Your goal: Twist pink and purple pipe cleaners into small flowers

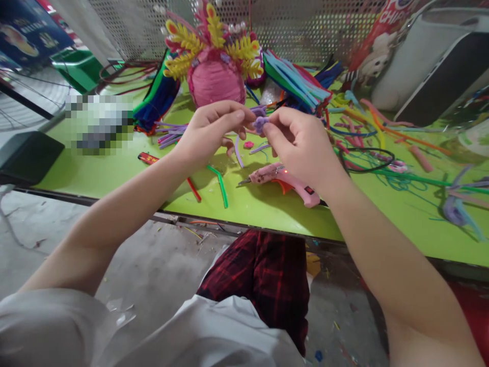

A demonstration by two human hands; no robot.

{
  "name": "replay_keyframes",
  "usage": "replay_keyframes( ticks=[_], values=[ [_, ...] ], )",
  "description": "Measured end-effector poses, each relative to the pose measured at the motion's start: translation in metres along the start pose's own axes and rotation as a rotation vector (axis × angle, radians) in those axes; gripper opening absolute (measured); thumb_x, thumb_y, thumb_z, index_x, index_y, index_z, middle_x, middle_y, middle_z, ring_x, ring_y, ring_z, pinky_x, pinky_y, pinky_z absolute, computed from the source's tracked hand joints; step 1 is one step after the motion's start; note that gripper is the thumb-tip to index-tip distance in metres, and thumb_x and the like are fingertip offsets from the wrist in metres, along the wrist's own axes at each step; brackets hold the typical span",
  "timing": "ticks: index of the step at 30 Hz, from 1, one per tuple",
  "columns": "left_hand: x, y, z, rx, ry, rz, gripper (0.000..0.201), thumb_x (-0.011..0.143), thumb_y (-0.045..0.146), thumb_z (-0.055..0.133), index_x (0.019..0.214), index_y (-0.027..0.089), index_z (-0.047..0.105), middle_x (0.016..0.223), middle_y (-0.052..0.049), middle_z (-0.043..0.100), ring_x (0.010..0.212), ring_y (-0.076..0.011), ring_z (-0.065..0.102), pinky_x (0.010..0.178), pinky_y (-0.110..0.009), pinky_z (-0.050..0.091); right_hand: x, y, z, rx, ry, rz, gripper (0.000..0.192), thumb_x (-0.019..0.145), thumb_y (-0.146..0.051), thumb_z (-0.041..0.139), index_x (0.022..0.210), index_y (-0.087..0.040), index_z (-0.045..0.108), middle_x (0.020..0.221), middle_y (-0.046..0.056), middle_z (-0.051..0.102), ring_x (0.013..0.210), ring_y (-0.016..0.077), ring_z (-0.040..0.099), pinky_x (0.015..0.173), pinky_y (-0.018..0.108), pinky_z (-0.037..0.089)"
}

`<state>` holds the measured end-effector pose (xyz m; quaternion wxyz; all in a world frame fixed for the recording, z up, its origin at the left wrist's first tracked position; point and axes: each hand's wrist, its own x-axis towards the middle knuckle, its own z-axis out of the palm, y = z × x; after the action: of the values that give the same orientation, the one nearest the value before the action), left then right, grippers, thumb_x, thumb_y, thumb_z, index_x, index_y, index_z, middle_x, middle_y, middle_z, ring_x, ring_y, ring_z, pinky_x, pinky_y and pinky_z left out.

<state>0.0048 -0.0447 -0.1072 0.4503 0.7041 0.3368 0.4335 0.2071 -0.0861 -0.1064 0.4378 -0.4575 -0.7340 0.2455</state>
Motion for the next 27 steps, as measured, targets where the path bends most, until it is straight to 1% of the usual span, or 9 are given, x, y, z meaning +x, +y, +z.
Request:
replay_keyframes(
  ticks=[2, 6, 9, 15, 17, 20, 23, 25, 27],
  values=[
    [-0.0005, 0.0015, -0.0005, 0.035, 0.024, 0.011, 0.024, 0.104, 0.026, 0.049, 0.095, 0.017, 0.069, 0.087, -0.001, 0.069, 0.076, -0.0085, 0.067, 0.055, -0.016, 0.048, -0.0011, -0.0016, 0.0007, -0.011, 0.023, -0.016, 0.022, 0.099, -0.041, 0.065, 0.086, -0.023, 0.066, 0.065, 0.0, 0.056, 0.055, 0.0128, 0.046, 0.051, 0.032, 0.03],
    [-0.0042, 0.0001, 0.0006, 0.193, -0.033, 0.206, 0.02, 0.1, 0.03, 0.06, 0.085, 0.019, 0.066, 0.08, 0.0, 0.065, 0.076, -0.0085, 0.06, 0.071, -0.023, 0.053, -0.0038, -0.0065, 0.0032, -0.069, 0.029, -0.048, 0.024, 0.099, -0.035, 0.064, 0.079, -0.022, 0.062, 0.065, -0.002, 0.05, 0.055, 0.011, 0.041, 0.054, 0.031, 0.029],
    [-0.0063, -0.0014, 0.0032, 0.241, -0.061, 0.271, 0.02, 0.099, 0.027, 0.06, 0.08, 0.02, 0.061, 0.078, 0.0, 0.061, 0.074, -0.0097, 0.055, 0.073, -0.026, 0.05, -0.006, -0.0087, 0.0056, -0.093, 0.022, -0.061, 0.024, 0.1, -0.034, 0.061, 0.079, -0.023, 0.061, 0.065, -0.002, 0.049, 0.056, 0.0109, 0.039, 0.055, 0.03, 0.029],
    [-0.006, 0.0002, 0.0085, 0.221, -0.041, 0.216, 0.027, 0.095, 0.012, 0.056, 0.07, 0.02, 0.049, 0.069, 0.002, 0.047, 0.066, -0.009, 0.045, 0.067, -0.026, 0.042, -0.0074, -0.0062, 0.0086, -0.199, 0.047, -0.184, 0.019, 0.098, -0.029, 0.061, 0.08, -0.024, 0.06, 0.075, 0.001, 0.058, 0.065, 0.0158, 0.05, 0.065, 0.035, 0.041],
    [-0.0053, 0.0, 0.009, 0.208, -0.032, 0.215, 0.028, 0.094, 0.01, 0.056, 0.069, 0.02, 0.048, 0.068, 0.003, 0.045, 0.064, -0.0085, 0.042, 0.065, -0.026, 0.04, -0.0072, -0.006, 0.0084, -0.226, 0.061, -0.221, 0.018, 0.097, -0.028, 0.061, 0.079, -0.024, 0.059, 0.076, 0.002, 0.059, 0.068, 0.0174, 0.052, 0.069, 0.037, 0.044],
    [-0.0037, 0.0001, 0.0079, 0.174, -0.043, 0.204, 0.027, 0.097, 0.018, 0.06, 0.071, 0.019, 0.051, 0.069, 0.002, 0.047, 0.065, -0.008, 0.043, 0.064, -0.025, 0.04, -0.0064, -0.0069, 0.0072, -0.233, 0.101, -0.219, 0.021, 0.097, -0.027, 0.061, 0.077, -0.025, 0.057, 0.073, 0.002, 0.057, 0.065, 0.0173, 0.05, 0.068, 0.038, 0.042],
    [-0.0017, 0.0015, 0.0061, 0.109, -0.056, 0.119, 0.027, 0.101, 0.026, 0.057, 0.075, 0.018, 0.057, 0.07, 0.001, 0.052, 0.066, -0.0076, 0.049, 0.062, -0.022, 0.044, -0.0052, -0.0073, 0.0057, -0.247, 0.14, -0.205, 0.022, 0.095, -0.026, 0.062, 0.075, -0.025, 0.056, 0.071, 0.002, 0.055, 0.062, 0.0172, 0.047, 0.066, 0.038, 0.04],
    [-0.0006, 0.0019, 0.0053, 0.067, -0.027, 0.048, 0.026, 0.102, 0.024, 0.054, 0.077, 0.017, 0.06, 0.071, 0.001, 0.054, 0.067, -0.0073, 0.053, 0.061, -0.019, 0.046, -0.0044, -0.0069, 0.0052, -0.262, 0.138, -0.213, 0.022, 0.094, -0.027, 0.063, 0.074, -0.026, 0.055, 0.071, 0.002, 0.057, 0.062, 0.0178, 0.049, 0.066, 0.039, 0.041],
    [0.0002, 0.0007, 0.0051, 0.052, 0.0, 0.024, 0.023, 0.1, 0.022, 0.057, 0.078, 0.017, 0.061, 0.071, 0.001, 0.056, 0.067, -0.0069, 0.054, 0.061, -0.018, 0.047, -0.0038, -0.0064, 0.0053, -0.28, 0.127, -0.214, 0.022, 0.095, -0.03, 0.063, 0.074, -0.026, 0.056, 0.071, 0.003, 0.06, 0.063, 0.0184, 0.052, 0.067, 0.039, 0.044]
  ],
)
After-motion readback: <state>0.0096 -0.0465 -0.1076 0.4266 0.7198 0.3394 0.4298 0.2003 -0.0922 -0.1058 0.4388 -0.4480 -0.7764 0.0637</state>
